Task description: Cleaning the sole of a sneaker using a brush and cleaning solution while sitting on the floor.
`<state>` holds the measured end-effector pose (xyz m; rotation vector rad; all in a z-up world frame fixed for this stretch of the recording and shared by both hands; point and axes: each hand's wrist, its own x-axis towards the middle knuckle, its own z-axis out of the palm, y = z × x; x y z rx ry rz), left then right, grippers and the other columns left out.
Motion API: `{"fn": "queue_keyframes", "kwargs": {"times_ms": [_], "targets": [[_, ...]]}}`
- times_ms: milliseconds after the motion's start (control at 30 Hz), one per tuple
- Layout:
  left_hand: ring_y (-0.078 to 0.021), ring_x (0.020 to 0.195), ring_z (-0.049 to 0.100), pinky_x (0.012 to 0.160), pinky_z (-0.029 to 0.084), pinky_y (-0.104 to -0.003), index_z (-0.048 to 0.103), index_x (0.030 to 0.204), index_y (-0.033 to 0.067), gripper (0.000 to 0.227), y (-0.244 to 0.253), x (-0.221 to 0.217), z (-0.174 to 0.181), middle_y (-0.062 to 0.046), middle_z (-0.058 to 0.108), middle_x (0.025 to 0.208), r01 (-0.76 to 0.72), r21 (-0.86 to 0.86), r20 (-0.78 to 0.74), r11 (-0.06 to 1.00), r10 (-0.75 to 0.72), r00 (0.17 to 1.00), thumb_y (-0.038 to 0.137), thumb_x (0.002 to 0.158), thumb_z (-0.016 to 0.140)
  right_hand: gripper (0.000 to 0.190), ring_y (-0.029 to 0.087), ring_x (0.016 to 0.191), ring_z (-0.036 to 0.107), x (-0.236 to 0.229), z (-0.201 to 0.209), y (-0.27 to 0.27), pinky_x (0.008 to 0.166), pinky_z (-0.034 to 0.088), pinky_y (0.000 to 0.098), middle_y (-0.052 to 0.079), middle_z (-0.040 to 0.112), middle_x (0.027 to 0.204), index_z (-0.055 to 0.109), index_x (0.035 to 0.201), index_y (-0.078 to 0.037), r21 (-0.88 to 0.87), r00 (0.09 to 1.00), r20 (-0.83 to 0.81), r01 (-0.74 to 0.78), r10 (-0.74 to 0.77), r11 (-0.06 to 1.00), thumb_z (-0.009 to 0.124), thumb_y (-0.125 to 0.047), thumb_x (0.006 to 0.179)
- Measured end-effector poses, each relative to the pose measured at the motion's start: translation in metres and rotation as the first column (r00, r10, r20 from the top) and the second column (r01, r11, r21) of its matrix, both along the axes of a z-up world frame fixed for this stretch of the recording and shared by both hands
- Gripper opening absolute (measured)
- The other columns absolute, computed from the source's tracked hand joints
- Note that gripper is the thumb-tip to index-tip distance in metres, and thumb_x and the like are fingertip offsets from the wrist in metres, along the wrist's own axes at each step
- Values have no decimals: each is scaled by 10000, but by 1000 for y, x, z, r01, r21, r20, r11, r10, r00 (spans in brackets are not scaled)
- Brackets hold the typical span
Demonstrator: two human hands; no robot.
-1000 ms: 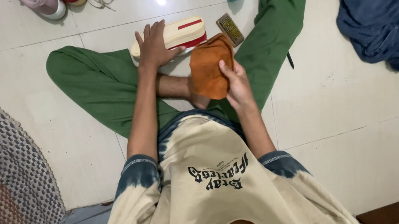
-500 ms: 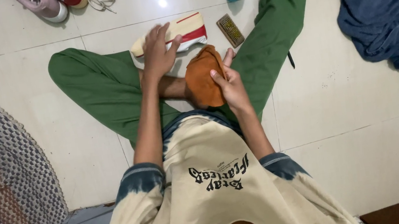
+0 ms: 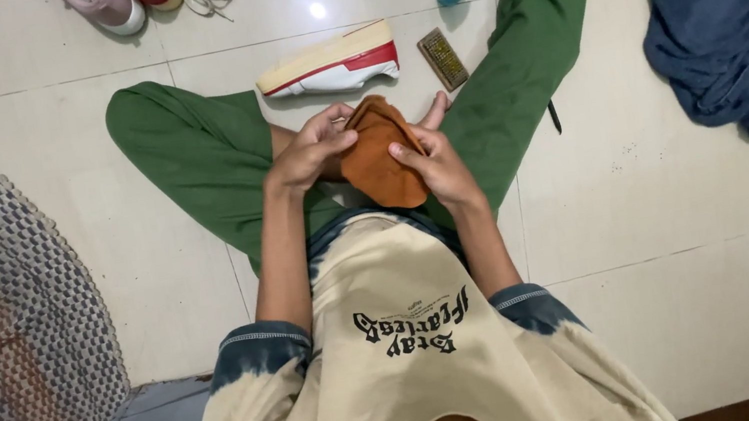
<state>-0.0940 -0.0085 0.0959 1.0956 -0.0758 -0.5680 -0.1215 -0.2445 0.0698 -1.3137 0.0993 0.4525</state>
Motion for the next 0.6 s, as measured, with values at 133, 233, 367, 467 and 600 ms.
{"fn": "queue_keyframes", "kwargs": {"times_ms": [133,233,367,467,600], "targets": [[-58,862,593,807,460,-197,540,1049,107,364,-4,-2,-3,51,548,946,-206,-57,77,977,210,975,129,855,847,323,166,920,714,4,42,10,778,607,309,100,756,1039,727,1232,-58,19,996,-29,-86,86,996,763,-71,911],[-41,781,602,725,476,-173,534,1034,117,349,3,-2,6,42,570,927,-323,-57,75,945,327,942,98,857,835,463,122,949,694,3,63,14,803,601,287,55,733,1065,700,1267,-60,44,990,-29,-138,139,989,827,-45,821],[-37,707,600,636,485,-159,521,1055,98,296,19,-6,20,41,537,878,-439,-45,104,898,441,892,87,910,780,553,166,973,716,-1,22,3,836,607,304,100,728,1056,674,1223,-11,129,994,-98,-42,55,991,895,6,716],[-50,776,679,678,520,-160,531,1151,105,347,25,-12,24,35,587,914,-468,35,123,883,461,879,54,909,775,678,233,1022,737,5,47,7,784,664,292,142,666,1224,533,1366,-1,283,979,-150,173,-135,943,824,84,759],[-95,796,704,699,575,-207,496,1269,89,463,16,-24,46,-14,627,951,-499,25,90,866,495,864,95,915,794,730,203,1117,712,-5,-16,-3,877,650,270,110,639,1304,431,1457,-25,292,974,-114,221,-196,930,786,70,826]]}}
